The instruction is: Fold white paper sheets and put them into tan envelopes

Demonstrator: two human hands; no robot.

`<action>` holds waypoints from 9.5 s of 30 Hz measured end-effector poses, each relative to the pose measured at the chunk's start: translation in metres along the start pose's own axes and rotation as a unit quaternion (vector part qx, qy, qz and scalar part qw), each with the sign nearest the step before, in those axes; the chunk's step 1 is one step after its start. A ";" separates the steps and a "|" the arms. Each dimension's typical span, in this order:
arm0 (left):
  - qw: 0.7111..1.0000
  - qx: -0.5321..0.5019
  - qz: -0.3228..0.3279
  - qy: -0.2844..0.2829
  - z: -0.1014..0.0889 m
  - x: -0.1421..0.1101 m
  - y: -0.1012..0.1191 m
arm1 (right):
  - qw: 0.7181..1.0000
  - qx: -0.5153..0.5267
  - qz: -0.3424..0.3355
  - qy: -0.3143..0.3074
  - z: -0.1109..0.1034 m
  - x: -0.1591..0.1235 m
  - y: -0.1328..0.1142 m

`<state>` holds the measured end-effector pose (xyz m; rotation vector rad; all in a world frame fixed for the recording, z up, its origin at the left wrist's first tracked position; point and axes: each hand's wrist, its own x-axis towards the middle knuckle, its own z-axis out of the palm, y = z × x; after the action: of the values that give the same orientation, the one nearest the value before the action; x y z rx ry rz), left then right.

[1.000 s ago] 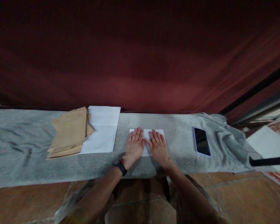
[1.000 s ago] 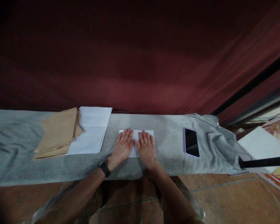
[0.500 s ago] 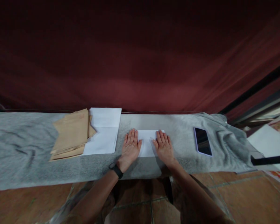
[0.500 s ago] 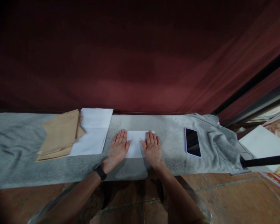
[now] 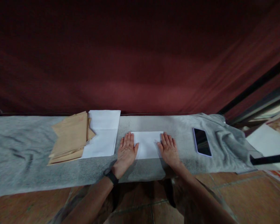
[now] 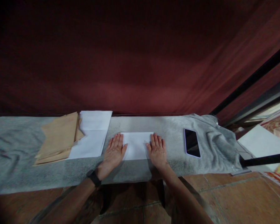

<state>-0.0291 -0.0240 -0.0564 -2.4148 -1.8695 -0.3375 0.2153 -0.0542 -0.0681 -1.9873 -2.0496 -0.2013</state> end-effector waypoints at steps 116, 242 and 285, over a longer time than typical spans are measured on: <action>0.581 -0.737 -0.339 0.067 -0.062 0.019 0.006 | 0.677 0.669 0.226 -0.210 -0.051 0.022 0.007; 0.997 0.010 0.057 -0.050 -0.009 -0.056 0.034 | 0.994 -0.031 0.043 0.090 -0.010 -0.073 -0.009; 0.994 -0.034 -0.026 0.104 -0.001 -0.073 0.046 | 0.996 0.044 0.048 0.067 -0.018 -0.096 -0.028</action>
<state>-0.0025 -0.1049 -0.0679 -2.2725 -1.8606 -0.6410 0.1912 -0.1521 -0.0762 -1.9580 -1.8434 -0.2154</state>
